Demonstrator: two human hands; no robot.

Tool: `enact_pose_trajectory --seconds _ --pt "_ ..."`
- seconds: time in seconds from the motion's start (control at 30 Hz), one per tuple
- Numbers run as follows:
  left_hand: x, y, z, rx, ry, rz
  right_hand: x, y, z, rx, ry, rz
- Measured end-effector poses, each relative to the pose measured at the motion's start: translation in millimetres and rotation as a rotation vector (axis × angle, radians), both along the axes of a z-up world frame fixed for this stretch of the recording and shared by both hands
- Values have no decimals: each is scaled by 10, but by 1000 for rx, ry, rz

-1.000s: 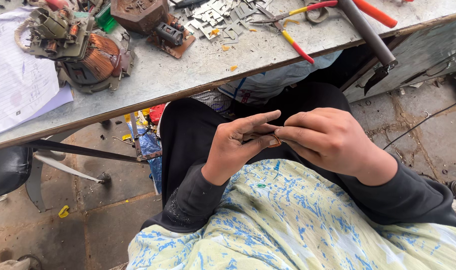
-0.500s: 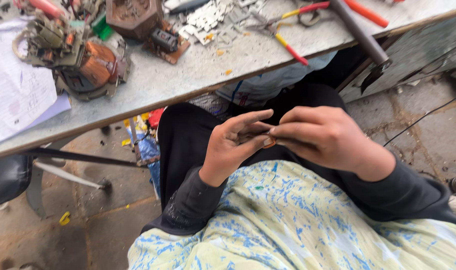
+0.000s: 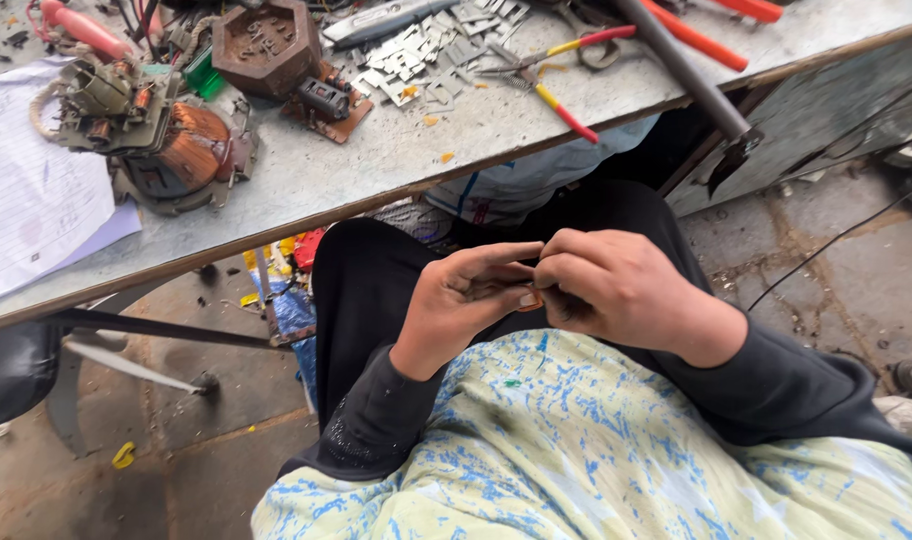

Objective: The person disassembles and repairs electronic components from a cathode ray tube using pliers and a hammer at a cluttered workbench.

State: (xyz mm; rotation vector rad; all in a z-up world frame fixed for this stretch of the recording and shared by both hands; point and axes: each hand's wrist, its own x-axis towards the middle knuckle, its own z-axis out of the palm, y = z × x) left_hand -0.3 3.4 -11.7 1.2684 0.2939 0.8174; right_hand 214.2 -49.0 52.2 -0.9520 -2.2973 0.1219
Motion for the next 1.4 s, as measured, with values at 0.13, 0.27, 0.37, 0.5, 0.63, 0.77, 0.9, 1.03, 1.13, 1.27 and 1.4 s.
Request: enact_pose_trajectory --seconds 0.13,0.27,0.37,0.5,0.63,0.77,0.9,1.03,1.13,1.27,1.4 --pt "-65 -40 74 113 95 18 20 -8 -78 56 42 4" --pt "-66 -65 116 126 72 29 40 -17 -136 116 57 -13" --pt "-49 -62 107 81 -4 -10 44 -38 -170 142 103 -52" --pt "-25 -16 42 -169 -142 -101 37 -72 -162 129 98 -59" --pt "4 10 -18 -371 -291 -79 -3 -58 -136 119 55 -45" --pt "6 -4 -10 -265 -249 -86 35 -81 -130 193 45 -120" --pt "-40 -31 58 -174 -121 -88 123 -105 -170 205 126 -175" --pt "-46 -38 74 -113 -96 -109 150 -106 -223 229 159 -185" --pt "-9 -27 66 -175 -251 -145 146 -110 -239 232 171 -182" --pt "-3 -29 94 -440 -281 -177 124 -110 -257 217 161 -168" --pt "-8 -20 8 -240 -230 -102 167 -132 -248 257 194 -231"
